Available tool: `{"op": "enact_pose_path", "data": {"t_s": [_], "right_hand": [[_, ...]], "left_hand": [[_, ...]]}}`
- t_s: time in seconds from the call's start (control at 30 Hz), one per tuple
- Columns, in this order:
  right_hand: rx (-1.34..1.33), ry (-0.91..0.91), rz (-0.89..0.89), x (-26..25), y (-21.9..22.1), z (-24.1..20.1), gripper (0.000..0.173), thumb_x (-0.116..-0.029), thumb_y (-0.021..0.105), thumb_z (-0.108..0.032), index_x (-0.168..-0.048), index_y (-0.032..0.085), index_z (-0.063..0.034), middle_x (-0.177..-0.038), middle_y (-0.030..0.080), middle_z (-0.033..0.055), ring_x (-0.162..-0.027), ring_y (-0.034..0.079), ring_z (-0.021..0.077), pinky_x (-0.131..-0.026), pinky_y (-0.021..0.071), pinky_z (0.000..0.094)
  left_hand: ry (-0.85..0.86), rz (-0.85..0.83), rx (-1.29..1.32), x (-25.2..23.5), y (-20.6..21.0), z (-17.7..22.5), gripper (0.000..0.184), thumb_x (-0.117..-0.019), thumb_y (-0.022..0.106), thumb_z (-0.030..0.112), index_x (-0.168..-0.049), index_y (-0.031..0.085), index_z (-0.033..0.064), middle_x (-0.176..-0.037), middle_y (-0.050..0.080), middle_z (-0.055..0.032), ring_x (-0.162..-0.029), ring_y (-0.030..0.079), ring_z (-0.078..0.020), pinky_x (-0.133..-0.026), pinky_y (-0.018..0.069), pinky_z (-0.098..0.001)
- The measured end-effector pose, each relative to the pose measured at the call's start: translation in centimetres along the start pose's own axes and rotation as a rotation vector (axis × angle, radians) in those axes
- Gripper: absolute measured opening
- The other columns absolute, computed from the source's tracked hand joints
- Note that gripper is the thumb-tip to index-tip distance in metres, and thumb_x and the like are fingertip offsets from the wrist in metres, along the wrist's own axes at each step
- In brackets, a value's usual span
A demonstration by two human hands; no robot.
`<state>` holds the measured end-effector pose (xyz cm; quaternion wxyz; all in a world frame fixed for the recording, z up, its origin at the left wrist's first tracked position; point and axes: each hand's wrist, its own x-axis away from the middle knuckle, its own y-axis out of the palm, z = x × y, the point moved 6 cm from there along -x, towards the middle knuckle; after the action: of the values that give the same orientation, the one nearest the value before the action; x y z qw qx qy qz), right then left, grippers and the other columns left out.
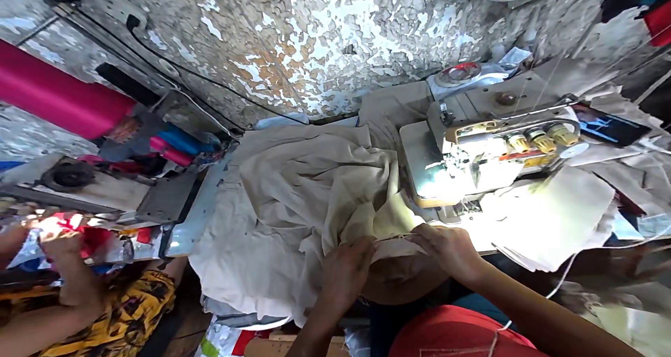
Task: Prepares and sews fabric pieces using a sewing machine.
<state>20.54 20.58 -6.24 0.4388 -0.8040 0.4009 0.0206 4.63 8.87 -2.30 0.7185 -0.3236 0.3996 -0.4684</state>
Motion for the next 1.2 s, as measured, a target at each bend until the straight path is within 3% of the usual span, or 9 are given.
{"op": "enact_pose_path", "data": {"t_s": [0.43, 0.7, 0.8, 0.93, 1.0, 1.07, 1.13, 1.2], "right_hand": [[-0.078, 0.055, 0.020, 0.2, -0.7, 0.8, 0.029, -0.0985, 0.061, -0.025, -0.092, 0.074, -0.0002, -0.069, 0.070, 0.0143, -0.061, 0.070, 0.0298, -0.053, 0.0532, 0.0469], [-0.104, 0.080, 0.018, 0.5, -0.7, 1.6, 0.030, -0.0995, 0.060, -0.026, -0.092, 0.073, -0.0001, -0.068, 0.068, 0.0143, -0.060, 0.069, 0.0300, -0.053, 0.0518, 0.0472], [-0.134, 0.089, 0.036, 0.5, -0.9, 2.1, 0.027, -0.0991, 0.061, -0.023, -0.095, 0.075, -0.0004, -0.077, 0.072, 0.0153, -0.068, 0.073, 0.0310, -0.059, 0.0559, 0.0504], [-0.018, 0.032, 0.206, 0.5, -1.5, 2.7, 0.026, -0.0930, 0.067, -0.028, -0.086, 0.077, -0.0054, -0.081, 0.069, 0.0142, -0.071, 0.069, 0.0311, -0.058, 0.0556, 0.0451], [-0.025, 0.016, 0.242, 0.3, -2.1, 3.0, 0.024, -0.0911, 0.069, -0.029, -0.085, 0.079, -0.0076, -0.099, 0.074, 0.0161, -0.089, 0.071, 0.0361, -0.072, 0.0579, 0.0498], [-0.130, 0.033, 0.239, 0.0, -2.2, 3.9, 0.025, -0.0925, 0.069, -0.028, -0.085, 0.078, -0.0062, -0.093, 0.075, 0.0121, -0.088, 0.071, 0.0301, -0.077, 0.0566, 0.0476], [-0.298, 0.129, 0.207, -0.1, -2.2, 5.3, 0.027, -0.0967, 0.066, -0.026, -0.086, 0.076, -0.0026, -0.078, 0.071, 0.0078, -0.075, 0.067, 0.0163, -0.072, 0.0539, 0.0359], [-0.439, 0.273, 0.208, 0.0, -2.2, 6.9, 0.029, -0.0989, 0.065, -0.026, -0.088, 0.074, -0.0011, -0.074, 0.067, 0.0024, -0.067, 0.058, 0.0013, -0.067, 0.0492, 0.0207]], "left_hand": [[0.092, 0.128, -0.053, -0.4, 0.5, 0.9, 0.026, -0.0989, 0.061, 0.025, -0.095, 0.076, 0.0039, -0.080, 0.073, -0.0098, -0.070, 0.071, -0.0209, -0.065, 0.0567, -0.0354], [0.089, 0.107, 0.021, -1.0, 0.7, 0.8, 0.022, -0.0959, 0.065, 0.021, -0.094, 0.077, 0.0033, -0.082, 0.074, -0.0091, -0.070, 0.070, -0.0172, -0.067, 0.0565, -0.0315], [0.060, 0.074, 0.075, -1.5, 0.8, 0.8, 0.020, -0.0944, 0.067, 0.020, -0.094, 0.078, 0.0029, -0.083, 0.074, -0.0091, -0.072, 0.070, -0.0160, -0.070, 0.0570, -0.0309], [0.032, -0.027, 0.088, -2.6, 1.1, 1.0, 0.023, -0.0995, 0.062, 0.019, -0.103, 0.077, 0.0025, -0.088, 0.073, -0.0102, -0.078, 0.070, -0.0179, -0.074, 0.0578, -0.0341], [0.011, -0.113, 0.090, -3.9, 1.0, 1.6, 0.026, -0.1023, 0.057, 0.017, -0.108, 0.076, -0.0004, -0.095, 0.073, -0.0147, -0.085, 0.071, -0.0249, -0.080, 0.0577, -0.0419], [0.018, -0.177, 0.074, -6.0, 0.9, 2.3, 0.028, -0.1043, 0.054, 0.016, -0.112, 0.074, -0.0031, -0.101, 0.073, -0.0189, -0.093, 0.072, -0.0318, -0.085, 0.0564, -0.0494], [0.064, -0.222, 0.030, -8.7, 1.4, 2.7, 0.029, -0.1057, 0.053, 0.017, -0.113, 0.073, -0.0023, -0.102, 0.073, -0.0187, -0.095, 0.071, -0.0327, -0.088, 0.0556, -0.0505], [0.174, -0.205, -0.010, -11.6, 2.9, 3.3, 0.023, -0.1033, 0.058, 0.014, -0.108, 0.074, -0.0011, -0.096, 0.072, -0.0183, -0.090, 0.071, -0.0334, -0.083, 0.0567, -0.0522]]}}
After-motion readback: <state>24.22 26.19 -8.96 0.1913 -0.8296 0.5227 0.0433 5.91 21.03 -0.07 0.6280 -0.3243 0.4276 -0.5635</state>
